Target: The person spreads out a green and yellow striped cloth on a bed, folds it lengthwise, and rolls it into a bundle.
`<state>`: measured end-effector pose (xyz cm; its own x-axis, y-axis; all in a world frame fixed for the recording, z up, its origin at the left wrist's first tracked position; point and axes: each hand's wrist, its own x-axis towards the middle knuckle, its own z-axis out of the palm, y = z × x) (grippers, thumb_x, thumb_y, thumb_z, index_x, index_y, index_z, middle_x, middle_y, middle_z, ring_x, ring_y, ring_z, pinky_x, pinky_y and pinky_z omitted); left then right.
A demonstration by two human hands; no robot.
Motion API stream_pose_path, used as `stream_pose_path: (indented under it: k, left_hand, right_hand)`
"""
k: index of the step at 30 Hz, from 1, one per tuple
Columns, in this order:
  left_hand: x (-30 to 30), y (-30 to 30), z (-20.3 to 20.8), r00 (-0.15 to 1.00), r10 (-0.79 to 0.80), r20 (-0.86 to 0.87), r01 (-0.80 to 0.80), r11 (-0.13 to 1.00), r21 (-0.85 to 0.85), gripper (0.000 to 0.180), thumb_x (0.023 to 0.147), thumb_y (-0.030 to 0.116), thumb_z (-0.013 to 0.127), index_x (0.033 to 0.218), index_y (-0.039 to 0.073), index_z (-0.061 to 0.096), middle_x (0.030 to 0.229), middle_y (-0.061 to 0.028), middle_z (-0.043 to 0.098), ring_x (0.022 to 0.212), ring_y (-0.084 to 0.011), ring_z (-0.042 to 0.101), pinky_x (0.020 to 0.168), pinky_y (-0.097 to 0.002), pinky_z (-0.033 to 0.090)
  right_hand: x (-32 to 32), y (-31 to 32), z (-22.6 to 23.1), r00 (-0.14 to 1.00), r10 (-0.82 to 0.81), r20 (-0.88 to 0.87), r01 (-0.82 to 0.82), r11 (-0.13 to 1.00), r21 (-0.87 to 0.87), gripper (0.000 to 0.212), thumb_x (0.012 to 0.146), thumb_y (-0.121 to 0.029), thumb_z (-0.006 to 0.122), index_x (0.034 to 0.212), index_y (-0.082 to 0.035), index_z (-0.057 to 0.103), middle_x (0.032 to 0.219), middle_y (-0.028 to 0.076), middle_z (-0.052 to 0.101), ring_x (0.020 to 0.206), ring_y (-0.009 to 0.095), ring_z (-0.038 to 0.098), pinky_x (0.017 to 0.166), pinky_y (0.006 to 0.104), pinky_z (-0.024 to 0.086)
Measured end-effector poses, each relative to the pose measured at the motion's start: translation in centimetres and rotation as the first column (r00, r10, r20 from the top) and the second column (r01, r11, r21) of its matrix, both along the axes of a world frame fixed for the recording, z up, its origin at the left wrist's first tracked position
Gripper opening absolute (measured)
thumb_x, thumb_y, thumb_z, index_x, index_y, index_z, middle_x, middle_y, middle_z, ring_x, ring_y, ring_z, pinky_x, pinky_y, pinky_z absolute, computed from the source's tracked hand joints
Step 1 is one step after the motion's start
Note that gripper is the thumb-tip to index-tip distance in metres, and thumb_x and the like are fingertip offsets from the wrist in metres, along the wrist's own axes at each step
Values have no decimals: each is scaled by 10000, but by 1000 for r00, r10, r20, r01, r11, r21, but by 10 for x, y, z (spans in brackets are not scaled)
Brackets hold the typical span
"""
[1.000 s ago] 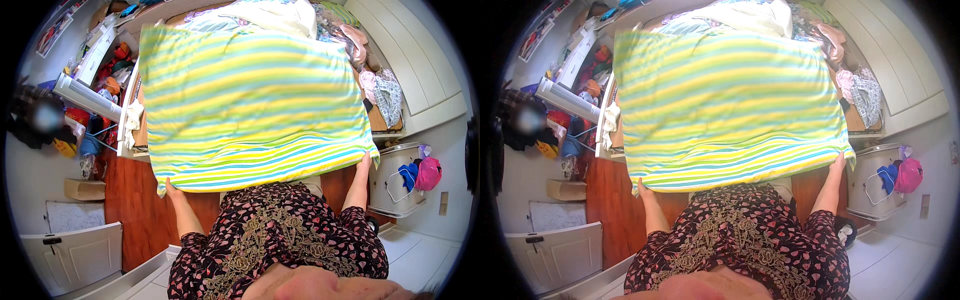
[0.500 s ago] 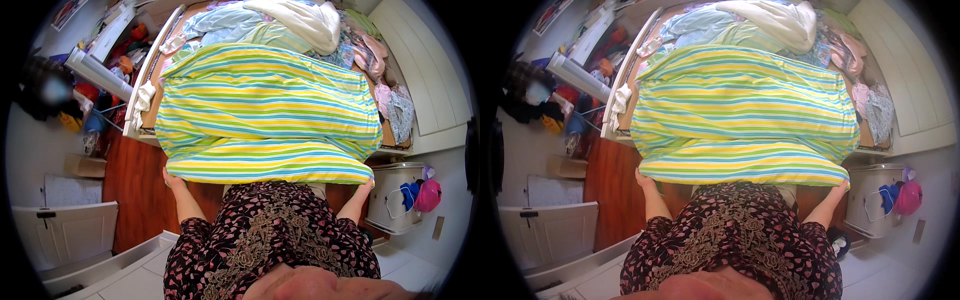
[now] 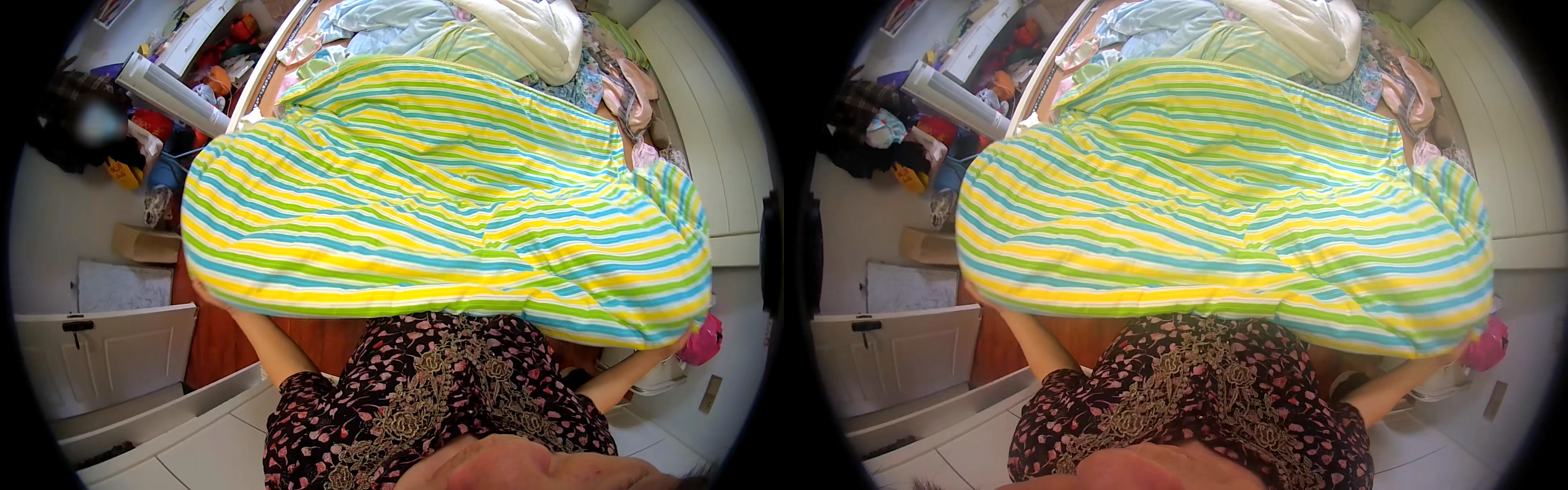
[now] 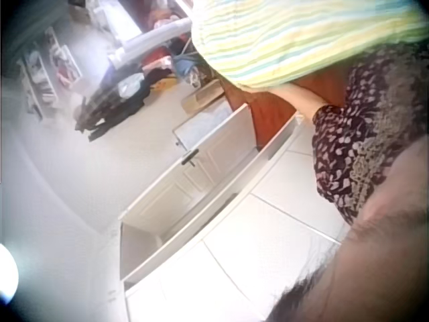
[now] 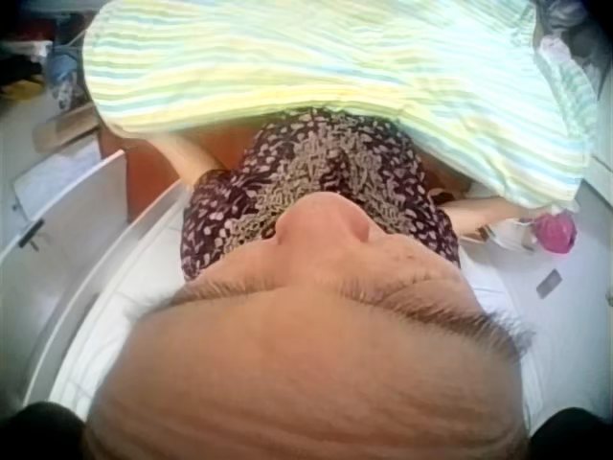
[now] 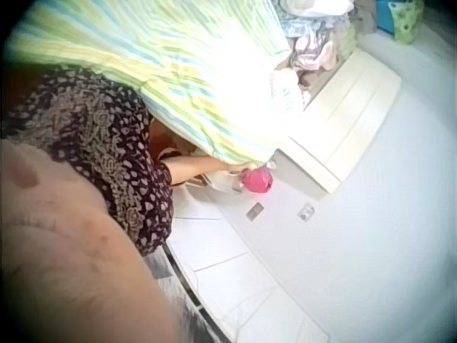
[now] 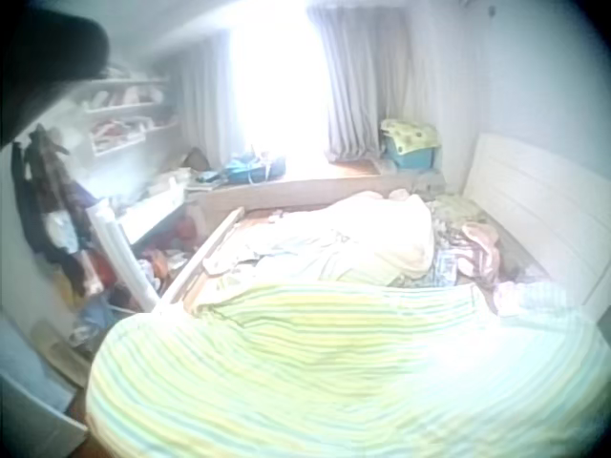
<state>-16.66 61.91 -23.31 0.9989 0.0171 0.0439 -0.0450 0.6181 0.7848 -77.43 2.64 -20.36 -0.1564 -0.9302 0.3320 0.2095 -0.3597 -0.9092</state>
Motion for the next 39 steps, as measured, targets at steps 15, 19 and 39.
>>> stream_pose_path:
  k: [15,19,39]
  left_hand:
    - [20,93,-115,825,234,-514,-192,972,135,371,831,233,514,1101,-16,567,1146,-160,590,1023,-326,562,898,-448,439]
    - [-1,131,-180,810,247,-532,-109,955,276,412,811,245,544,1108,-41,551,1114,-157,598,957,-347,594,802,-497,487]
    - [-141,-223,-72,353,-891,287,-285,190,940,363,793,300,688,1042,42,630,1033,-168,622,968,-309,576,908,-442,413]
  right_hand:
    - [-56,-22,-105,947,-197,255,20,827,562,420,857,-243,547,1185,17,515,1165,155,568,1084,294,551,932,442,451]
    - [-83,-16,-172,958,-253,134,79,685,724,453,835,-252,557,1205,7,520,1195,184,574,1072,330,573,899,432,468]
    - [271,95,-114,112,233,-966,-790,611,55,340,819,-239,628,1092,-37,599,1023,185,623,887,314,611,800,402,473]
